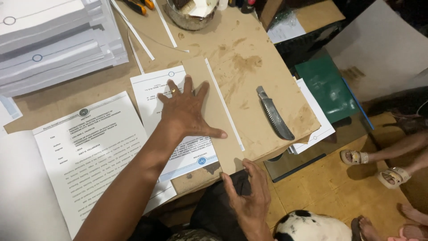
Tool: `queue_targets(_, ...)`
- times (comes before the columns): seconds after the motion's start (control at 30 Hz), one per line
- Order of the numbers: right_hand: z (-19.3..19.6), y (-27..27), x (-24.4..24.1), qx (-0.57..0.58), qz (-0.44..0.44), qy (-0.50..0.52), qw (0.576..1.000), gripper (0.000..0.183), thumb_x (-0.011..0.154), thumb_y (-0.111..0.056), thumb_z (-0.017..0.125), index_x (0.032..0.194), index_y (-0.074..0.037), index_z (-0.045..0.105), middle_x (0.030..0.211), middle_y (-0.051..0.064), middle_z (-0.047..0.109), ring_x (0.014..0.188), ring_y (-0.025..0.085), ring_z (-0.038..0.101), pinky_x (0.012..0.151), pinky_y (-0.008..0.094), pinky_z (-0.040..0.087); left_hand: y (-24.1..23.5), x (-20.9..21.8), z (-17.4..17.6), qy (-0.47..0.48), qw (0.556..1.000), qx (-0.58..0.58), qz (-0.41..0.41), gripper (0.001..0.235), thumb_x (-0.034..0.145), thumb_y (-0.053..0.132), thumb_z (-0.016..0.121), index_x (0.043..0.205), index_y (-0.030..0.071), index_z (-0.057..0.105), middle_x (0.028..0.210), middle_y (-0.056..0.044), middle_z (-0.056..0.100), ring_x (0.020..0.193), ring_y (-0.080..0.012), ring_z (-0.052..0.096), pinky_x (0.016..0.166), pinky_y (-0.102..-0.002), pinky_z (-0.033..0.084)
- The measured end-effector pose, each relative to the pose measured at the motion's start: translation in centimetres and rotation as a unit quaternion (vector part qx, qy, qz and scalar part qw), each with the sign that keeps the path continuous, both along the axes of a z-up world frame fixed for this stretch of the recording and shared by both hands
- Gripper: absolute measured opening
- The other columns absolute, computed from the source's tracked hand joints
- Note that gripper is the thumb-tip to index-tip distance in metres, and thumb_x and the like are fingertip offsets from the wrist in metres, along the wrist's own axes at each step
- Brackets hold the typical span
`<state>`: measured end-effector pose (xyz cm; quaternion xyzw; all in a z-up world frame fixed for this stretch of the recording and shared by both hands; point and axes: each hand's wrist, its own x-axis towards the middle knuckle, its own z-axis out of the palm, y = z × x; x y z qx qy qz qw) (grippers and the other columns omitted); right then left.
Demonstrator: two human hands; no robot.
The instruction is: Manually binding and organizing printed documents by aligning pages, folding, and trimming with a utility knife.
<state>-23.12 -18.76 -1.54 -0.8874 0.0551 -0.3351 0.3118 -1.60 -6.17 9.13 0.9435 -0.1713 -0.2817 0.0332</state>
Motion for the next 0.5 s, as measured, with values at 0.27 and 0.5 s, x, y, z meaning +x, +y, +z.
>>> queue_targets(0.27, 2.0, -10.2, 6.6, -0.16, -0.071, 0.09, 0.981, 0.053, 0.092, -0.041, 0.068, 0.134, -0.009, 0.063, 0.128, 0.014, 0.067, 0.114, 0.038, 0.063, 0.095, 0.054, 0.048, 0.1, -0.6, 2.7, 0.035, 0.999, 0.018, 0.014, 0.145, 0.06, 0.082, 0.076, 0.166, 0.028, -0.006, 0.173, -0.015, -0.018, 0.155, -0.0541, -0.011, 0.12, -0.073, 0.012)
queue_targets(0.5, 2.5, -11.0, 11.0, -0.164, -0.018, 0.153, 0.974, 0.043, 0.104, -0.017, 0.05, 0.144, -0.004, 0.05, 0.085, 0.027, 0.063, 0.078, 0.045, 0.055, 0.07, 0.058, 0.041, -0.2, -0.1, 2.5, 0.032, 0.999, 0.033, 0.008, 0.156, 0.053, 0.081, 0.079, 0.166, 0.02, -0.009, 0.171, -0.014, -0.007, 0.154, -0.0571, -0.003, 0.117, -0.076, 0.015)
